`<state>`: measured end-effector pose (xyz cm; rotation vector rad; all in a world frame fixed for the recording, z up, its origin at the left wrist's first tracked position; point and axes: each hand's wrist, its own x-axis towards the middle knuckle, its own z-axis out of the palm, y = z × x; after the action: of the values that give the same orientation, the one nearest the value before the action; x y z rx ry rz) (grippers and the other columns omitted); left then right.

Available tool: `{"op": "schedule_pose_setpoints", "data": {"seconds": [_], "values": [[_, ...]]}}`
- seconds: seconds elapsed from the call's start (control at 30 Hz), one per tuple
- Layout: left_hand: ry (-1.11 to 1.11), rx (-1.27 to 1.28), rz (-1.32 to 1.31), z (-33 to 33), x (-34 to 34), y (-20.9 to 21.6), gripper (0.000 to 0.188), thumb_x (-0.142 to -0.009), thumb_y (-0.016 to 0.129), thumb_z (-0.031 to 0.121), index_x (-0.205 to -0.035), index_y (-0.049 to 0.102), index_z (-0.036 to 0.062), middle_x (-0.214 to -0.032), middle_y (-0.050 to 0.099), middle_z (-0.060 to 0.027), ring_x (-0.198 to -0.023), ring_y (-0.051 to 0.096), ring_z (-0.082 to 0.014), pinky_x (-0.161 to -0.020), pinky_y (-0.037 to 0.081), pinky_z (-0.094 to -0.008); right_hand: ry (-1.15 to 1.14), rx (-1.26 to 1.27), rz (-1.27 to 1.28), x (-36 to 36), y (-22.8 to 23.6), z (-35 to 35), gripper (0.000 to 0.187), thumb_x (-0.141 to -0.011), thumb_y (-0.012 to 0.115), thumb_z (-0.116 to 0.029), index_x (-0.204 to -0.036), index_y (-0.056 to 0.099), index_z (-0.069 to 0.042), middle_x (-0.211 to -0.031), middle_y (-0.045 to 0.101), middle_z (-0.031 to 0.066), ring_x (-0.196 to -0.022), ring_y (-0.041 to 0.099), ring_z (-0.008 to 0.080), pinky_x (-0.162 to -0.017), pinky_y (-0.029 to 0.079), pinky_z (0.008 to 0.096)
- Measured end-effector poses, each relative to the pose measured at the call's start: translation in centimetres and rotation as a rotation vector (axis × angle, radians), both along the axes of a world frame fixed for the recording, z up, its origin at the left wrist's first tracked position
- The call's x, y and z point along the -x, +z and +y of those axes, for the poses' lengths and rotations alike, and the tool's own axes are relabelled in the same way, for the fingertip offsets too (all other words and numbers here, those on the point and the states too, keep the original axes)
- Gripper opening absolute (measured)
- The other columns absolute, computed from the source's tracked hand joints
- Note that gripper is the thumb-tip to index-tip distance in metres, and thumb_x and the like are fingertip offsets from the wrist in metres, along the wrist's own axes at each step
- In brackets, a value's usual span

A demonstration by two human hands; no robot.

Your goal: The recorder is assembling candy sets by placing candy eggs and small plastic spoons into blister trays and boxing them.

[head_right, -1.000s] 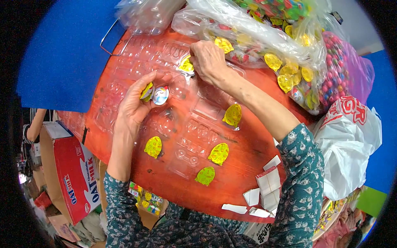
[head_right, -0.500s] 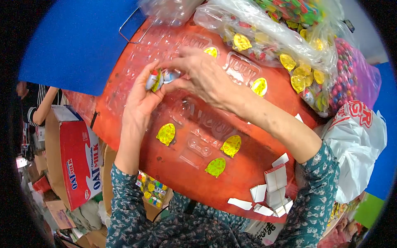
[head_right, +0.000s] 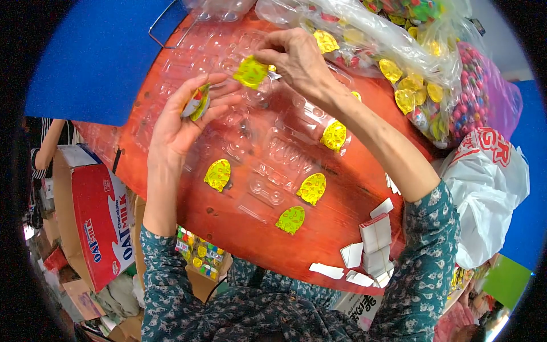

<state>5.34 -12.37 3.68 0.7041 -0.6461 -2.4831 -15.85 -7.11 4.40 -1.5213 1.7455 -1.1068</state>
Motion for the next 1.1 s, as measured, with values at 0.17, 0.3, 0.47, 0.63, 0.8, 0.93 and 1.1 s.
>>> {"op": "schedule_pose_setpoints", "data": {"seconds": [0.17, 0.3, 0.47, 0.63, 0.8, 0.93, 1.1], "values": [[0.065, 0.37, -0.267, 0.2, 0.3, -1.3, 0.027, -0.086, 0.059, 0.018, -0.103, 0.058, -0.0035, -0.099, 0.062, -0.0141, -0.077, 0.068, -0.0272, -0.061, 0.058, -0.029, 0.026, 0.0, 0.224, 1.2, -4.3, -0.5, 0.017, -0.077, 0.066, -0.014, -0.086, 0.067, 0.001, -0.072, 0.063, 0.0204, -0.065, 0.063, 0.0281, -0.062, 0.048, 0.0371], [0.047, 0.385, -0.313, 0.5, 1.0, -1.4, 0.026, -0.086, 0.06, 0.017, -0.103, 0.058, -0.0035, -0.092, 0.062, -0.0114, -0.072, 0.068, -0.0234, -0.057, 0.057, -0.0267, -0.025, 0.081, 0.264, 0.5, -5.3, -0.6, 0.017, -0.074, 0.068, -0.014, -0.082, 0.066, 0.002, -0.072, 0.061, 0.0225, -0.067, 0.061, 0.0358, -0.061, 0.046, 0.04], [0.032, 0.39, -0.329, 0.6, 0.9, -1.6, 0.027, -0.086, 0.059, 0.017, -0.103, 0.057, -0.0036, -0.093, 0.062, -0.0115, -0.073, 0.068, -0.0228, -0.058, 0.057, -0.0265, -0.042, 0.146, 0.397, -0.4, -5.1, -0.3, 0.018, -0.073, 0.067, -0.013, -0.073, 0.058, 0.002, -0.069, 0.057, 0.0233, -0.068, 0.058, 0.0402, -0.059, 0.044, 0.0442], [0.035, 0.392, -0.319, 0.6, 1.1, -1.8, 0.027, -0.086, 0.059, 0.017, -0.103, 0.057, -0.0037, -0.094, 0.062, -0.0118, -0.074, 0.068, -0.0247, -0.059, 0.057, -0.0278, -0.006, 0.174, 0.376, -0.5, -5.6, 0.0, 0.017, -0.074, 0.066, -0.014, -0.076, 0.058, 0.001, -0.068, 0.056, 0.0224, -0.067, 0.057, 0.04, -0.058, 0.043, 0.0451], [0.024, 0.384, -0.31, 0.3, 1.1, -2.0, 0.027, -0.087, 0.058, 0.018, -0.103, 0.057, -0.0036, -0.094, 0.062, -0.0121, -0.074, 0.067, -0.0262, -0.06, 0.057, -0.0289, 0.156, 0.234, 0.443, -1.3, -5.3, 0.8, 0.022, -0.07, 0.07, -0.018, -0.08, 0.059, -0.002, -0.077, 0.059, 0.0164, -0.072, 0.059, 0.0352, -0.06, 0.045, 0.0436], [0.022, 0.379, -0.297, 0.2, 1.2, -1.7, 0.026, -0.087, 0.058, 0.019, -0.101, 0.058, -0.0031, -0.094, 0.062, -0.0122, -0.074, 0.067, -0.0269, -0.06, 0.057, -0.0297, 0.161, 0.19, 0.446, -1.3, -5.6, 0.6, 0.023, -0.07, 0.07, -0.018, -0.083, 0.06, -0.002, -0.081, 0.059, 0.0171, -0.074, 0.059, 0.0348, -0.061, 0.045, 0.0441], [0.181, 0.353, -0.218, 1.0, 1.3, -1.1, 0.027, -0.088, 0.058, 0.022, -0.1, 0.057, -0.0015, -0.096, 0.062, -0.0125, -0.075, 0.067, -0.0283, -0.058, 0.056, -0.0323, 0.198, 0.148, 0.404, -1.2, -4.5, 0.5, 0.016, -0.076, 0.065, -0.017, -0.082, 0.064, -0.002, -0.073, 0.06, 0.0176, -0.069, 0.06, 0.0336, -0.061, 0.046, 0.0426]]}}
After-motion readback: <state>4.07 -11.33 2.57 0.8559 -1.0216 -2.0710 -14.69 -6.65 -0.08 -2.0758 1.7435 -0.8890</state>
